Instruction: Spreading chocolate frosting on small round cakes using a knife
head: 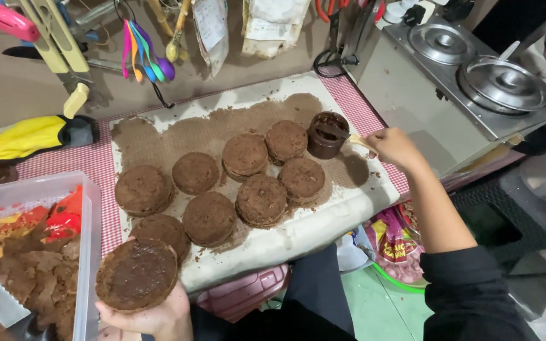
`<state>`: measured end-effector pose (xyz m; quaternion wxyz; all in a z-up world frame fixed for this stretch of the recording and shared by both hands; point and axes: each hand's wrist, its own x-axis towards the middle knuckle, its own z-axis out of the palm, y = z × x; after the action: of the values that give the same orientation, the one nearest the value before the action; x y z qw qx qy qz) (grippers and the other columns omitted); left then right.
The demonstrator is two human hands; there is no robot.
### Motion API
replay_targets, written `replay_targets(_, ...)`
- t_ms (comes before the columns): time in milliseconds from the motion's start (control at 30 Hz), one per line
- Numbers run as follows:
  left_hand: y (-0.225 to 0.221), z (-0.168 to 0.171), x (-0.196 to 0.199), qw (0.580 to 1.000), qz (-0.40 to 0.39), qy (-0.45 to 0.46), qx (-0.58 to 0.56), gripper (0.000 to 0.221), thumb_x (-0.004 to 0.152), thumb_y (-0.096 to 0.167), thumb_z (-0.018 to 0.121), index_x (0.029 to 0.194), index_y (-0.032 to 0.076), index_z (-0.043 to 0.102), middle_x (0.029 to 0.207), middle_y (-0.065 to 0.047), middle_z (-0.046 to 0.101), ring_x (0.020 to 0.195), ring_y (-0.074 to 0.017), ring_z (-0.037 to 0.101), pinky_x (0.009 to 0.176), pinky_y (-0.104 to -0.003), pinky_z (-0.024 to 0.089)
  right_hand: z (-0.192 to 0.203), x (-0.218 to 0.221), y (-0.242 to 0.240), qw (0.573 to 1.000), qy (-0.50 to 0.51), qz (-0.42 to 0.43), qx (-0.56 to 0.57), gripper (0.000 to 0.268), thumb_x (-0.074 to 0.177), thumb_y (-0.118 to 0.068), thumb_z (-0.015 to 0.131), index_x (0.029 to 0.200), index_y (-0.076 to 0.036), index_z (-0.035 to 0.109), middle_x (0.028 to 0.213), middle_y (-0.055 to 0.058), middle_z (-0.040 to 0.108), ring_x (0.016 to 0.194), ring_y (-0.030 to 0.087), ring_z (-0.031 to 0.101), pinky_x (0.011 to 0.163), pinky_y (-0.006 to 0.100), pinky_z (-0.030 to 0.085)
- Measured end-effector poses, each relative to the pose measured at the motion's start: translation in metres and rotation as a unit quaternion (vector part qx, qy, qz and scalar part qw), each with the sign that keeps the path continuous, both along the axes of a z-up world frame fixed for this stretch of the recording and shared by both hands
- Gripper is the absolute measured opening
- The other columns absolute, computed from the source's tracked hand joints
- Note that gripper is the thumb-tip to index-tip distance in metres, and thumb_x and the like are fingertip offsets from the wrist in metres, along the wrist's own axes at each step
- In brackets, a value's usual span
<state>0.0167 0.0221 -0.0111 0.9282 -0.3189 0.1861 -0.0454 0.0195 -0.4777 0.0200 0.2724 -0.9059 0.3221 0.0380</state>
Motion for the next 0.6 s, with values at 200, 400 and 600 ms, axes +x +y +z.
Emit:
replay_targets(200,-0.005,-0.038,0.017,0.844,0.17,-0.05,0.507,0.059,0.083,0.052,0.064,0.124,0.01,0.071,0.132,-0.012,0.07,0.133,-0.0343,0.063,0.118,-0.05,0.05,-0.037,-0.004,-0.033,0.961,-0.086,-0.023,0.263,0.049,0.109,-0.031,0.058,0.066,-0.007,0.06,0.053,-0.002,0.038,0.044,0.01,0.024,0.043,0.028,0.018)
replay_targets(400,-0.002,-0.045,0.019,0.841,0.162,-0.06,0.512,0.061,0.083,0.055,0.064,0.127,0.013,0.07,0.135,-0.01,0.069,0.135,-0.0338,0.061,0.115,-0.053,0.05,-0.044,-0.011,-0.035,0.897,-0.122,-0.094,0.415,0.025,0.109,-0.015,0.051,0.108,0.005,0.065,0.063,0.001,0.049,0.043,0.004,0.03,0.035,0.019,0.02)
replay_targets(600,-0.002,-0.048,0.02,0.842,0.172,-0.022,0.511,0.054,0.083,0.051,0.066,0.121,0.013,0.072,0.131,-0.008,0.071,0.13,-0.03,0.064,0.113,-0.05,0.052,-0.047,-0.021,-0.025,0.881,-0.132,-0.137,0.433,0.023,0.109,-0.024,0.057,0.096,-0.005,0.062,0.062,-0.003,0.05,0.039,0.002,0.031,0.029,0.02,0.013)
